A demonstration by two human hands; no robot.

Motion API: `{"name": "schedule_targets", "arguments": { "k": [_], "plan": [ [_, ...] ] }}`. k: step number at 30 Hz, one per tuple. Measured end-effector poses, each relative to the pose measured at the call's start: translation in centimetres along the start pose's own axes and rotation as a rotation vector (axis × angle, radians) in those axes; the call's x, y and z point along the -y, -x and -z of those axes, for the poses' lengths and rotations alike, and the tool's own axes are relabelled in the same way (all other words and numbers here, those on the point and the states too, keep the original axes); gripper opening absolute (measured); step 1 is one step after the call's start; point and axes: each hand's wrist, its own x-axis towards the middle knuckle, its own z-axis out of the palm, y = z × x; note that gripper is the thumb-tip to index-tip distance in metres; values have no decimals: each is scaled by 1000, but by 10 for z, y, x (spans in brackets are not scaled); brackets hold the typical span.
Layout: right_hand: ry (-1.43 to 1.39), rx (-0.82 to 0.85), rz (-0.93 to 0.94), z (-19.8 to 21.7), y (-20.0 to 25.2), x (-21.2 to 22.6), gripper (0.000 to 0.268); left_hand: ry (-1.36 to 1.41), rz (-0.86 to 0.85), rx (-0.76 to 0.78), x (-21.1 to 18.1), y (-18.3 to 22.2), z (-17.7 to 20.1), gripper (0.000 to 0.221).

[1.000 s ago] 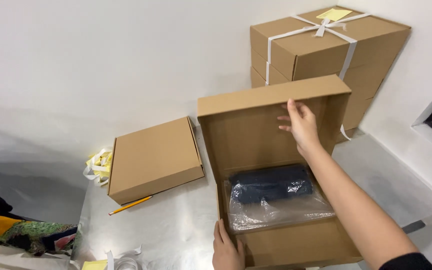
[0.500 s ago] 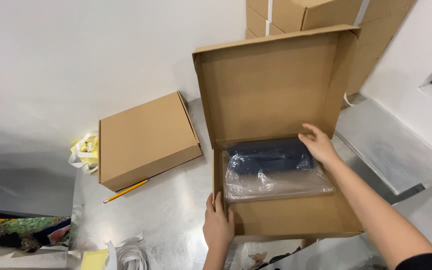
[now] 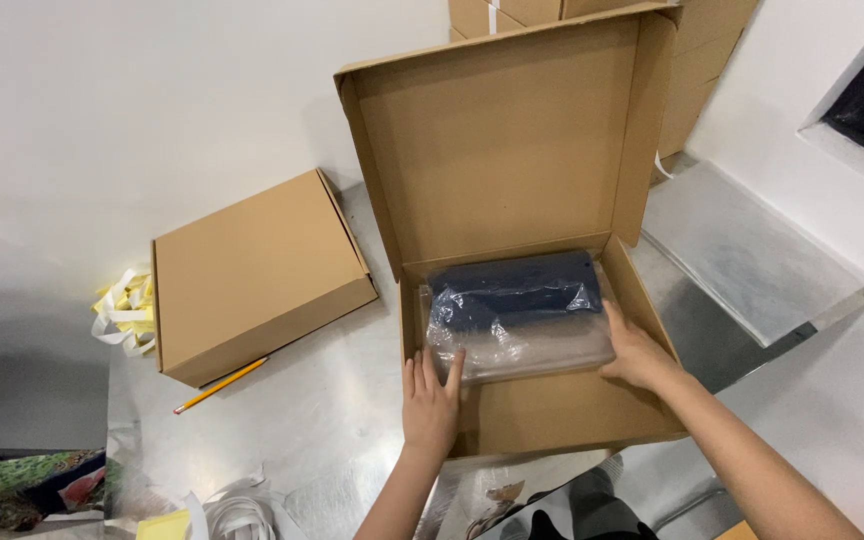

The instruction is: Packing clothes into cardboard boxes and finishing them with ribbons.

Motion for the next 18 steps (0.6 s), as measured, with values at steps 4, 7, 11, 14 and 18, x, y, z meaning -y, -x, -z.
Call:
{"name": "schedule_targets", "arguments": {
  "k": [4, 7, 11, 14, 18],
  "plan": [
    [90, 200, -265, 50, 53, 70, 115, -158, -48, 662, -4, -33, 5, 76],
    [237, 56, -41, 50, 62, 66, 110, 34, 98, 157, -7, -47, -1, 66],
    [230, -132, 12, 61, 52, 61, 100, -103, 6, 733, 5, -76, 52, 81],
    [207, -218, -4, 81, 43, 62, 98, -69, 28, 696, 12, -78, 60, 82],
    [2, -268, -20, 112, 32, 52, 84, 81, 163, 599, 24, -88, 52, 87]
  ]
}}
